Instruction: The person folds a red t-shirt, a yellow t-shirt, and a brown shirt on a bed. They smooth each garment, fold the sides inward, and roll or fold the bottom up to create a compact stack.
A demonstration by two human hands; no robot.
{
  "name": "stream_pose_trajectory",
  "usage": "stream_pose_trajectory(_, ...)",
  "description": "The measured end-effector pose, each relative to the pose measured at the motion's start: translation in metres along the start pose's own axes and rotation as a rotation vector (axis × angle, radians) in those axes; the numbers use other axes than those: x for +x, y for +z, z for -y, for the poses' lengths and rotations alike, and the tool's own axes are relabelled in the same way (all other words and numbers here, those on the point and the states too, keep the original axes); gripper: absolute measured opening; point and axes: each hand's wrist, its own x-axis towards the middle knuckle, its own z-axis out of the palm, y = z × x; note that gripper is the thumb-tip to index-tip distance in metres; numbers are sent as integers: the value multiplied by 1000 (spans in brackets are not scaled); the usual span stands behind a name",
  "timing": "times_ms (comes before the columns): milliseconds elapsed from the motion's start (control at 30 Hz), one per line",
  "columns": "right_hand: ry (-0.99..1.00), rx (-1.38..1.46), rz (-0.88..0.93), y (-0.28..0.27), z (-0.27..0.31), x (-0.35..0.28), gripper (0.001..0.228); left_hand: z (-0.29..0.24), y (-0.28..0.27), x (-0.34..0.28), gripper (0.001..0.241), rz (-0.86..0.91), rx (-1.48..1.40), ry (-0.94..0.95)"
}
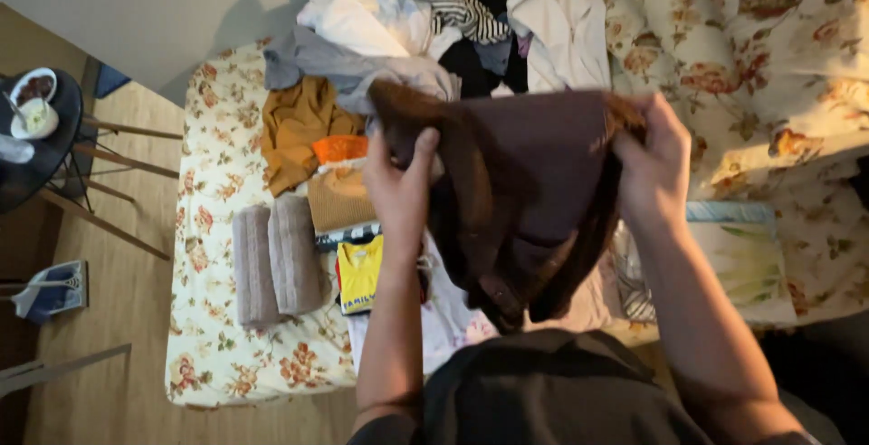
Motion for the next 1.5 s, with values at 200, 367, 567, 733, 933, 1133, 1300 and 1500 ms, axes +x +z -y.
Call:
stream_pose_trajectory(200,111,249,76,42,48,0,19,16,-4,-43,50,167,-27,-4)
stream_pose_trajectory(367,65,157,122,43,37,11,17,-20,12,-49,103,80,-322,-1000)
stream_pose_trajectory(567,40,-251,351,18,14,10,24,10,1,-33,88,205,-469,-710)
stream_pose_trajectory(733,-62,-558,485,13,29,10,70,-8,15,-11,52,349,-256,-517)
stream_pose_trajectory(933,-71,-186,446,35,19,3,42,-42,16,-15,36,490,-324,-469)
stream_pose_trajectory(1133,156,12,697,35,5,3,53,-46,-1,-16,27,637,-442,-292)
stream_pose_trajectory(1300,-55,-122,624,47,28,1,75,-28,-5,-31,28,604,-499,-154)
stream_pose_trajectory(1500,-502,-395,186,60,27,-37,49,-9,20,-38,54,655,-452,-228)
